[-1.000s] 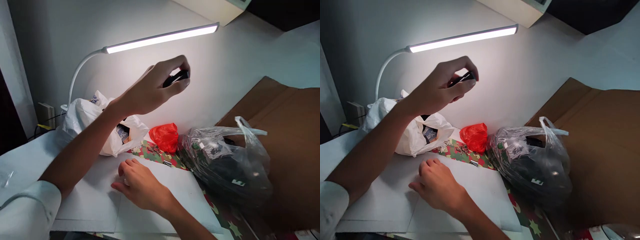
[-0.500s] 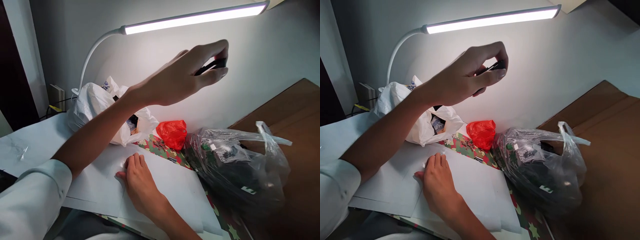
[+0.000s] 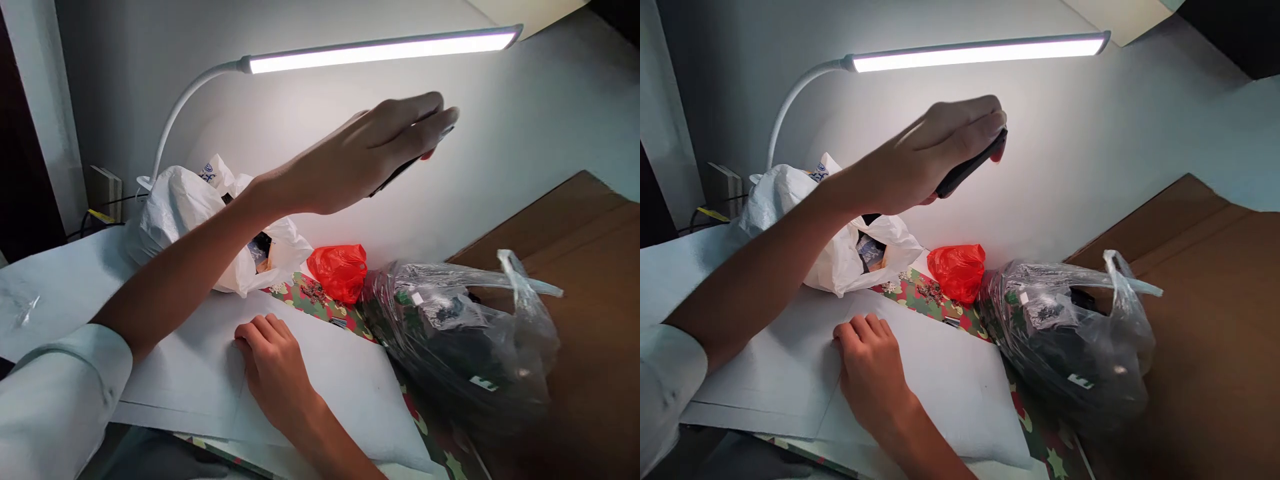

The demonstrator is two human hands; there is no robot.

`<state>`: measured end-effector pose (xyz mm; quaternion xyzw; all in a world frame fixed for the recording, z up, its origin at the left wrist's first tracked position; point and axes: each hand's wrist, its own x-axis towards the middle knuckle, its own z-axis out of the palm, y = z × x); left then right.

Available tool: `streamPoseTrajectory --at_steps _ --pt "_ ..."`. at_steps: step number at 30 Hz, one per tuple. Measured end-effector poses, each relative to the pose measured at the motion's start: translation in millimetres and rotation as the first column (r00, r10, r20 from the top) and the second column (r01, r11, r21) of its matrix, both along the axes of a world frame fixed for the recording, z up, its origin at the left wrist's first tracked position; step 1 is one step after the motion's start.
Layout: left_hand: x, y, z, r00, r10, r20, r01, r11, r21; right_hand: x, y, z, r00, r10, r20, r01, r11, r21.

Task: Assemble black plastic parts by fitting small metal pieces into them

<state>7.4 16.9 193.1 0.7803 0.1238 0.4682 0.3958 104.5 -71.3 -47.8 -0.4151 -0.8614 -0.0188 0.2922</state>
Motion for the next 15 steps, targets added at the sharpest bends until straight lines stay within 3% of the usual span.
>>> streamPoseTrajectory --at_steps 3,5,8,11,15 --pt "2 2 -2.2 1.0 0.022 0.006 -0.023 0.971 0.237 7 6 5.6 0.994 -0.029 -0.102 0.031 0.999 0.018" --pt "5 3 -4.7 1.0 -0.012 0.004 0.011 0.963 0.27 13 8 17.5 0.978 -0.042 -0.205 0.04 0.999 -0.015" --pt "10 5 -7.5 0.994 -0.107 0.003 0.104 0.975 0.197 25 8 50.5 0.928 -0.045 -0.37 0.034 0.999 -0.037" --pt "14 8 -8.4 0.983 -0.184 0.012 0.183 0.981 0.064 38 2 98.5 0.87 -0.029 -0.492 0.03 1.0 -0.007" --pt "14 11 -7.3 0.954 -0.298 0.019 0.299 0.952 -0.072 55 -9 165.8 0.827 0.054 -0.559 0.048 0.985 0.166"
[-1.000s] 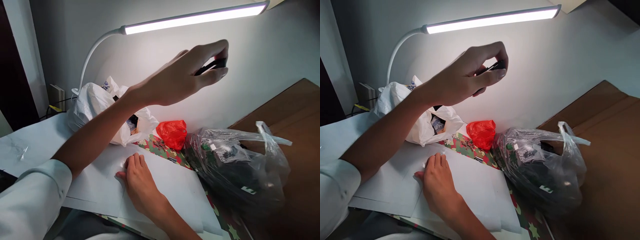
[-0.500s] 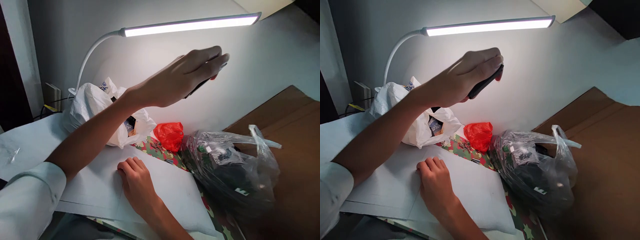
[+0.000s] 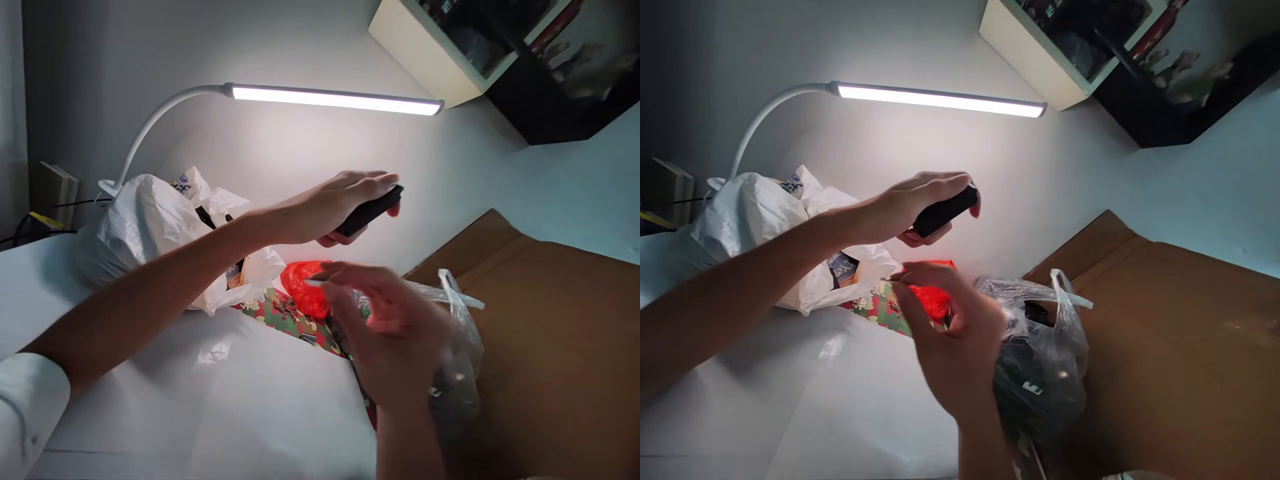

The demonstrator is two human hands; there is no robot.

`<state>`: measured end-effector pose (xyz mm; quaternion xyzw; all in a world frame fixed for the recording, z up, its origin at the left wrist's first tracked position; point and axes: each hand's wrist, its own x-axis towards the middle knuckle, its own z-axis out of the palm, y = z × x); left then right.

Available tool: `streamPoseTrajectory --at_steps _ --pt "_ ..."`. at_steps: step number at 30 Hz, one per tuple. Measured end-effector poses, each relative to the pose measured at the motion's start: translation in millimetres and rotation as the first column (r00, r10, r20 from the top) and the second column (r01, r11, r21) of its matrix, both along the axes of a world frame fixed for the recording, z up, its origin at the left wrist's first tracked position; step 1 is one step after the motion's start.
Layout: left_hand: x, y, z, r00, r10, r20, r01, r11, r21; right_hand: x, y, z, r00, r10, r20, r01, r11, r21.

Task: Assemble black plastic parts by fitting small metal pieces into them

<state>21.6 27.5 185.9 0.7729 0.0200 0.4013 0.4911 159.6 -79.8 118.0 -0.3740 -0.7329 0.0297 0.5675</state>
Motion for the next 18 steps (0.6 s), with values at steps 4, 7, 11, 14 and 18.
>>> streamPoseTrajectory --at_steps 4,7,11,14,18 --pt "-3 -2 1.3 0.996 -0.069 -0.049 0.067 0.997 -0.041 14 -3 43.4 0.999 0.01 -0.045 0.006 0.939 0.345" --pt "-4 -3 1.2 0.993 -0.106 -0.061 0.104 0.994 -0.026 21 2 54.4 0.996 -0.041 -0.083 0.07 0.924 0.376" --pt "-5 -8 1.7 0.994 -0.072 -0.082 0.072 0.997 -0.004 26 12 53.0 0.995 0.011 -0.1 0.013 0.97 0.244" --pt "-6 -13 3.4 0.992 -0.051 -0.112 0.049 0.999 -0.022 28 17 50.4 0.996 0.042 -0.079 -0.025 0.979 0.204" --pt "-5 -16 5.2 0.99 -0.057 -0.128 0.05 0.997 -0.056 31 21 49.3 0.997 0.031 -0.064 -0.017 0.976 0.216"
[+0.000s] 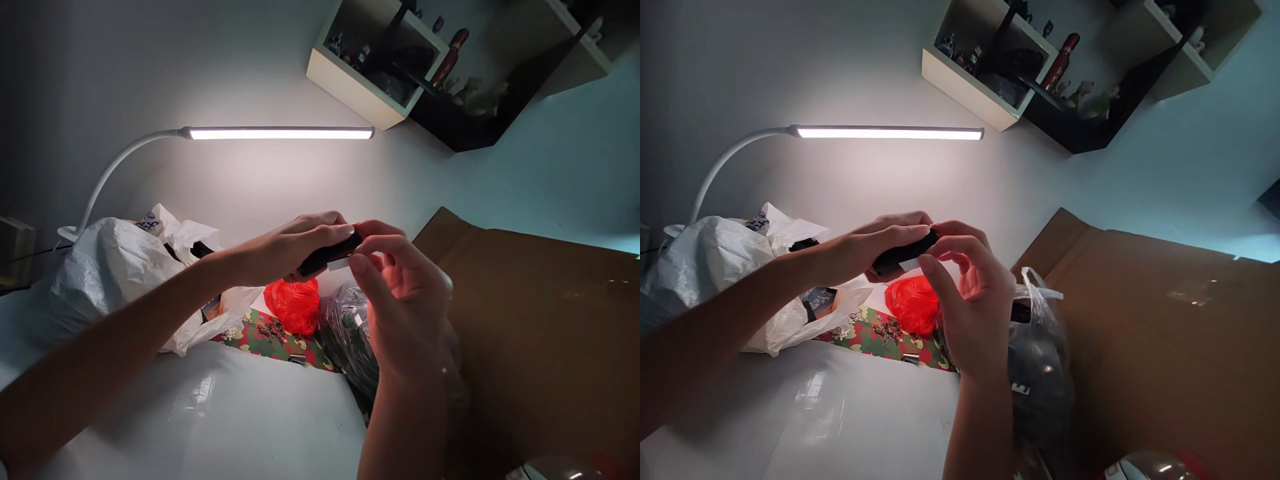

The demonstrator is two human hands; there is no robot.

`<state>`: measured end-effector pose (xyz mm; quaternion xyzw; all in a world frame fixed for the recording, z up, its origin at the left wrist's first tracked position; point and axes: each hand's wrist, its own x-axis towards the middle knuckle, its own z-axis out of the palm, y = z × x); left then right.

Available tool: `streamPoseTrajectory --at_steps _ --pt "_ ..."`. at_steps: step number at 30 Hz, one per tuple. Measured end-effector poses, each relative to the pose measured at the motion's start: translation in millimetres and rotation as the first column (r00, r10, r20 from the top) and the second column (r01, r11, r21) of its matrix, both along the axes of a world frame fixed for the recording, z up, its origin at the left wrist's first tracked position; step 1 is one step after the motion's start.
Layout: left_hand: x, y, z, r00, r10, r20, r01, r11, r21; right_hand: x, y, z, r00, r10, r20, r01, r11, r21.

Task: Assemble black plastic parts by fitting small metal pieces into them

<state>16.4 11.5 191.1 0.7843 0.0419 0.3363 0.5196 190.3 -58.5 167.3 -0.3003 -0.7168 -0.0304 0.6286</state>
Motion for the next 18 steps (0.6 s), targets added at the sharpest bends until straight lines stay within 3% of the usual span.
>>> streamPoseTrajectory --at_steps 6,18 --pt "1.3 0.5 -0.4 0.999 -0.035 0.008 0.035 0.999 -0.032 2.6 3.6 -1.4 0.998 -0.036 -0.042 0.035 0.999 -0.026" --pt "3.8 8.8 -5.6 0.993 -0.114 0.031 0.115 0.993 -0.037 2.9 6.1 -3.7 0.998 0.028 -0.063 -0.03 0.999 -0.035"
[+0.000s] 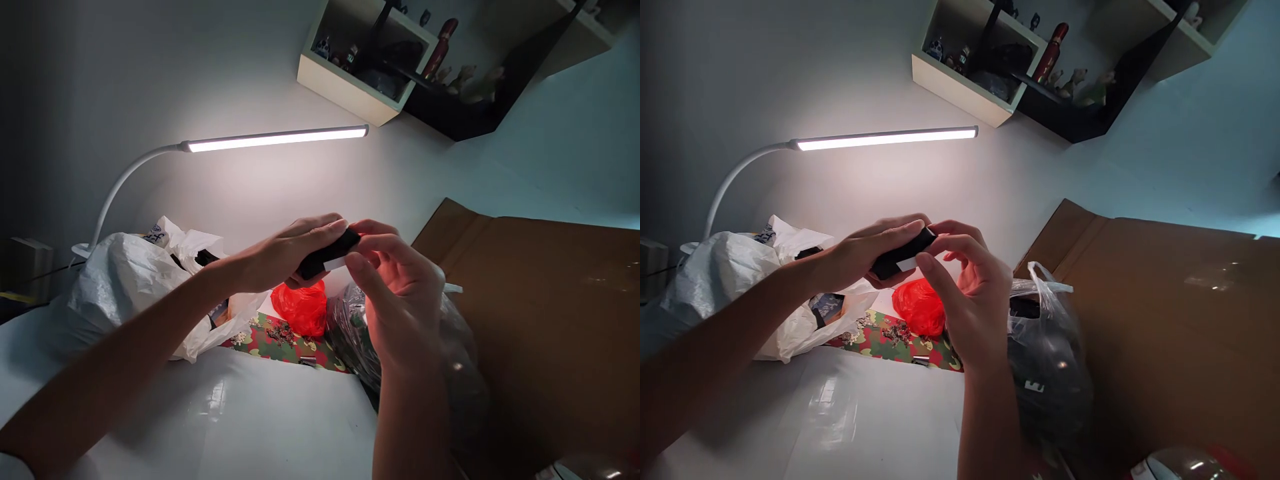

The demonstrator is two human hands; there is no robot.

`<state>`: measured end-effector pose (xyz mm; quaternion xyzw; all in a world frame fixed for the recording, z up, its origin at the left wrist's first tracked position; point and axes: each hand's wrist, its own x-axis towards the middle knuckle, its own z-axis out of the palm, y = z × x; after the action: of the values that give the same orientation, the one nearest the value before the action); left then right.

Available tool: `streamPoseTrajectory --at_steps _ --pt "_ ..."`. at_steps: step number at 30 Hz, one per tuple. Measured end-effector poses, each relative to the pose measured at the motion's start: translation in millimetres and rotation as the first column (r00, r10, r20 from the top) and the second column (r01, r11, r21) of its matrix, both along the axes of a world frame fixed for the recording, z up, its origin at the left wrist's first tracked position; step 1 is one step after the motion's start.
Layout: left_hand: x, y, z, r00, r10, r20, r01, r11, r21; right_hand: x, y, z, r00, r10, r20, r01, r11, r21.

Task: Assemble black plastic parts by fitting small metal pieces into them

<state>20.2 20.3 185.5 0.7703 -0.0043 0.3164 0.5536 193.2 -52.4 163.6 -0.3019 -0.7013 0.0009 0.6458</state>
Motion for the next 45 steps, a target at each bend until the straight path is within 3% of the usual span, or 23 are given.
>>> streamPoseTrajectory --at_steps 25,35,45 --pt "0 1 -2.0 1.0 -0.013 -0.003 0.013 0.999 -0.048 -3 1 -2.5 1.0 -0.018 -0.005 0.018 1.0 0.01" --pt "3 -4 -0.9 1.0 0.007 0.01 -0.007 1.0 -0.021 -8 6 -6.4 0.987 -0.157 -0.046 0.163 0.961 0.222" --pt "0 -10 0.7 1.0 0.008 0.014 -0.008 1.0 -0.016 -6 9 -7.7 0.976 -0.208 -0.059 0.216 0.929 0.301"
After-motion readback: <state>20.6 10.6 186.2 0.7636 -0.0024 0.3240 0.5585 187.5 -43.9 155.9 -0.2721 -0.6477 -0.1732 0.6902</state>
